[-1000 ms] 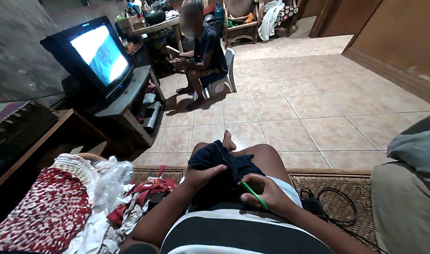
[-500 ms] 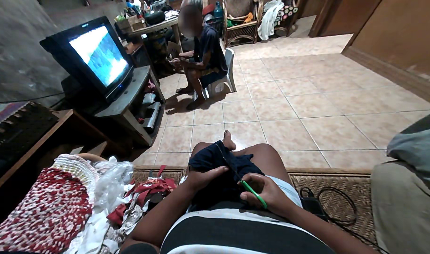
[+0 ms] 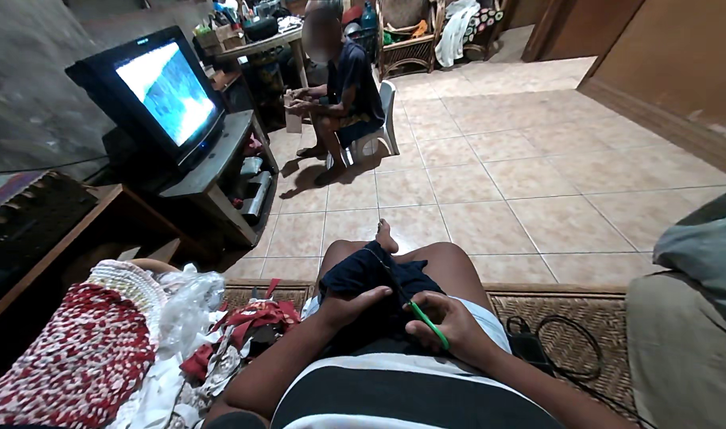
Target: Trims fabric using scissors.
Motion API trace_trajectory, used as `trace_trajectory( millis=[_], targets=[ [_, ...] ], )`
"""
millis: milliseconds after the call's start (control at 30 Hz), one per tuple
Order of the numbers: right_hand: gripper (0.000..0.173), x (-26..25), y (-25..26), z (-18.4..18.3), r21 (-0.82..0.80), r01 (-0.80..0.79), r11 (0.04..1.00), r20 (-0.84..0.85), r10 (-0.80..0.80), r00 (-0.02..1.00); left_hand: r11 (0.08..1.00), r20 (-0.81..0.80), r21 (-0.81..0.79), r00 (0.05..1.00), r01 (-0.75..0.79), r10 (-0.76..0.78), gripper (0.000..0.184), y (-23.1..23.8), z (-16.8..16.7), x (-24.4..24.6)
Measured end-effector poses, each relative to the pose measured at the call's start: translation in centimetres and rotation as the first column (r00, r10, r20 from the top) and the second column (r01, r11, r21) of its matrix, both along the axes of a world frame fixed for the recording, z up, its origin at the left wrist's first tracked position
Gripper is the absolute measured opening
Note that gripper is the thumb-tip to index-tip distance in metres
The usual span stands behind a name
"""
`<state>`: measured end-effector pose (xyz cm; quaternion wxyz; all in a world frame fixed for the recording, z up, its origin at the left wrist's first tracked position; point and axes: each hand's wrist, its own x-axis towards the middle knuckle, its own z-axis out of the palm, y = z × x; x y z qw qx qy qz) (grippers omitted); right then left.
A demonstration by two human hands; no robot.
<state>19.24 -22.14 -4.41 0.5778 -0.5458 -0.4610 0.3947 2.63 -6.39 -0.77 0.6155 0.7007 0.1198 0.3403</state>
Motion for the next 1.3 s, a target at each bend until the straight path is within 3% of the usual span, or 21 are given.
trace_trajectory(
  millis=[233,367,533,600,667,767,800,867,933,1300],
  targets=[
    [0.038,0.0,0.1,-0.1,0.005,0.004,1.000,-0.019,-0.004,1.000,0.998,-0.029,0.050,0.999,0.026,-0.024,0.028,-0.3,0.4,-0.2],
    [0.038,0.1,0.1,-0.3,0.028,-0.005,1.000,-0.022,0.005,1.000,0.991,-0.010,0.111,0.997,0.081,-0.080,0.027,0.9,-2.1,0.0],
    [0.037,0.2,-0.1,0.1,-0.021,0.015,1.000,0.029,-0.015,0.999,0.990,-0.046,0.119,0.996,0.082,-0.077,0.030,1.1,-2.5,-0.2],
    [0.036,0.3,-0.2,0.1,-0.023,0.017,1.000,0.041,-0.016,0.999,0.993,-0.063,0.036,0.992,0.112,-0.110,0.034,1.2,-1.6,-0.5],
    [0.037,0.4,-0.2,0.0,-0.017,0.012,1.000,0.044,-0.011,0.999,0.977,-0.008,-0.148,0.987,0.155,-0.158,0.036,1.3,-0.4,-0.9],
    [0.038,0.3,-0.2,0.0,-0.009,0.002,1.000,0.047,-0.002,0.999,0.915,-0.083,-0.403,0.996,-0.004,-0.032,0.053,1.2,1.5,-1.6],
    [0.038,0.2,-0.2,0.1,-0.008,-0.004,1.000,0.043,0.004,0.999,0.894,-0.119,-0.446,0.993,-0.050,-0.004,0.049,1.3,2.1,-1.4],
    [0.038,0.2,-0.2,0.2,-0.012,-0.020,1.000,0.037,0.021,0.999,0.903,-0.085,-0.422,0.995,-0.076,0.044,0.027,1.6,2.3,-0.7],
    [0.038,0.2,-0.2,0.2,-0.011,-0.031,0.999,0.057,0.032,0.998,0.941,0.007,-0.337,1.000,0.007,-0.005,0.011,2.0,1.7,-0.2],
    [0.040,0.4,-0.1,-0.1,0.038,-0.076,0.996,0.030,0.074,0.997,0.975,0.004,-0.220,1.000,0.026,-0.026,0.022,1.3,0.9,0.0]
  ],
)
